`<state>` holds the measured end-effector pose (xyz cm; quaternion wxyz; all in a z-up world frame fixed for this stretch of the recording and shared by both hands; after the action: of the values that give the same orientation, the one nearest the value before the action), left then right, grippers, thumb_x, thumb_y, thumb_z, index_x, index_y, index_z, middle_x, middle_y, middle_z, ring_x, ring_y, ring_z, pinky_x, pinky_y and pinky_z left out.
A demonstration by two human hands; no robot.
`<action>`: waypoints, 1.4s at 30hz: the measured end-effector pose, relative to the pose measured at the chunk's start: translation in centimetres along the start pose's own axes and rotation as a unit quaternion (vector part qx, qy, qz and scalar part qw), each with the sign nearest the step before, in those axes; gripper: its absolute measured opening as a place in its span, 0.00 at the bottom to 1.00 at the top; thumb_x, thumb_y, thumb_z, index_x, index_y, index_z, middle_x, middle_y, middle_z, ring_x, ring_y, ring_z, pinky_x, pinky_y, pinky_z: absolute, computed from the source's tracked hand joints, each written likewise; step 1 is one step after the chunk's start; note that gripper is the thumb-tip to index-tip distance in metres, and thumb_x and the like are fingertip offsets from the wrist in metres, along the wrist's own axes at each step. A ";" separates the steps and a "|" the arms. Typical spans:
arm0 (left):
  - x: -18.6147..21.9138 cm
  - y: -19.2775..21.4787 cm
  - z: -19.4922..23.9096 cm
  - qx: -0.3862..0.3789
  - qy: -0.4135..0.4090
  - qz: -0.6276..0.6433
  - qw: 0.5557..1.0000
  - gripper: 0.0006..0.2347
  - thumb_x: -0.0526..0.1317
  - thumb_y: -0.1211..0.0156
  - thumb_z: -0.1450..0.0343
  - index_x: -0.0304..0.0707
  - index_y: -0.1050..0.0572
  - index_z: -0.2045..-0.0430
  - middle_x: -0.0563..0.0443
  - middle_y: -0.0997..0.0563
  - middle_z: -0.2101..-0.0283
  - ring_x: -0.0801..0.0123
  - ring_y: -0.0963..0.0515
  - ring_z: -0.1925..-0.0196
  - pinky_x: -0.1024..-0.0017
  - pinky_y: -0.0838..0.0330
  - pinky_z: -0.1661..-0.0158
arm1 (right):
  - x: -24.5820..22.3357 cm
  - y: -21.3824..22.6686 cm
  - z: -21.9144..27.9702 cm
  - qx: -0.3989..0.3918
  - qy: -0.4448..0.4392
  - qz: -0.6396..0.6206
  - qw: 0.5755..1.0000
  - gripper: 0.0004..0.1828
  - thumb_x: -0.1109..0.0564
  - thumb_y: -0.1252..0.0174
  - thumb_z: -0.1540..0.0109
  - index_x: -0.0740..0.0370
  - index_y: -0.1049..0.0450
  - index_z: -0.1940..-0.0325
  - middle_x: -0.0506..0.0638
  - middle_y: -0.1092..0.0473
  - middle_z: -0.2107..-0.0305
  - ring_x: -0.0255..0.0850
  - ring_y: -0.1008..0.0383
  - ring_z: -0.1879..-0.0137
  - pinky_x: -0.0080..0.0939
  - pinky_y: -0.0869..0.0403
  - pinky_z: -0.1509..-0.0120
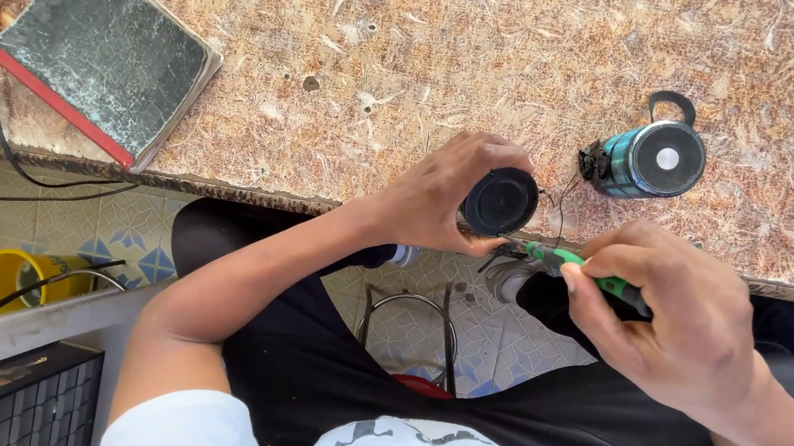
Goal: The person disassembles a small cylindrical electronic device using a screwdriver, removes the cover, and manipulates internal components including wires and a circuit board. They then reassemble the device by placing the cover back on and securing it.
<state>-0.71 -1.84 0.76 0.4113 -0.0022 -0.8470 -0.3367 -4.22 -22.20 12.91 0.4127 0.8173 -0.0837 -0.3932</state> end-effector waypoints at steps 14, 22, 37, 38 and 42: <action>-0.2 -0.3 0.1 -0.006 0.026 0.001 1.000 0.37 0.46 0.22 0.36 0.48 0.45 0.38 0.41 0.30 0.38 0.50 0.28 0.34 0.50 0.36 0.31 | -4.9 0.1 -0.8 -0.088 0.115 0.135 0.980 0.08 0.60 0.42 0.32 0.69 0.28 0.54 0.49 0.39 0.79 0.47 0.37 0.75 0.48 0.32 0.66; -1.2 -0.2 0.3 0.022 0.048 0.043 0.998 0.37 0.43 0.22 0.36 0.52 0.44 0.37 0.41 0.29 0.38 0.51 0.27 0.38 0.53 0.30 0.38 | -4.1 0.4 -1.8 -0.231 0.219 0.226 0.921 0.21 0.57 0.50 0.33 0.60 0.37 0.35 0.55 0.35 0.57 0.50 0.33 0.55 0.53 0.29 0.56; -0.4 0.2 0.3 0.019 0.047 0.032 0.998 0.38 0.42 0.21 0.36 0.51 0.45 0.37 0.42 0.30 0.37 0.50 0.27 0.35 0.52 0.33 0.35 | -4.5 0.5 -1.7 -0.191 0.172 0.299 0.919 0.21 0.44 0.50 0.33 0.58 0.32 0.41 0.52 0.31 0.59 0.47 0.30 0.59 0.47 0.28 0.57; -0.5 0.2 0.2 0.019 0.048 0.036 0.998 0.38 0.43 0.21 0.36 0.52 0.45 0.37 0.42 0.29 0.37 0.50 0.27 0.36 0.51 0.34 0.35 | -4.7 0.6 -2.0 -0.152 0.156 0.349 0.912 0.30 0.31 0.48 0.33 0.59 0.29 0.44 0.52 0.26 0.58 0.43 0.26 0.59 0.42 0.26 0.55; -0.2 0.2 0.2 0.020 0.032 0.023 0.999 0.39 0.43 0.20 0.37 0.48 0.45 0.36 0.41 0.30 0.36 0.50 0.27 0.34 0.51 0.33 0.33 | -4.1 1.2 -2.0 -0.115 0.122 0.342 0.925 0.18 0.38 0.46 0.26 0.53 0.27 0.55 0.42 0.32 0.76 0.41 0.30 0.72 0.40 0.33 0.65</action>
<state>-0.68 -1.53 0.61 0.4453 -0.0026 -0.8399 -0.3102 -5.32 -19.90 16.84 0.6202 0.7278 -0.2613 -0.1320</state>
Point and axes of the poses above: each hand's wrist, its own z-axis away from the middle knuckle, its own y-axis out of the back of the hand, x = y × z, the point moved 5 cm from there along -z, towards the middle knuckle
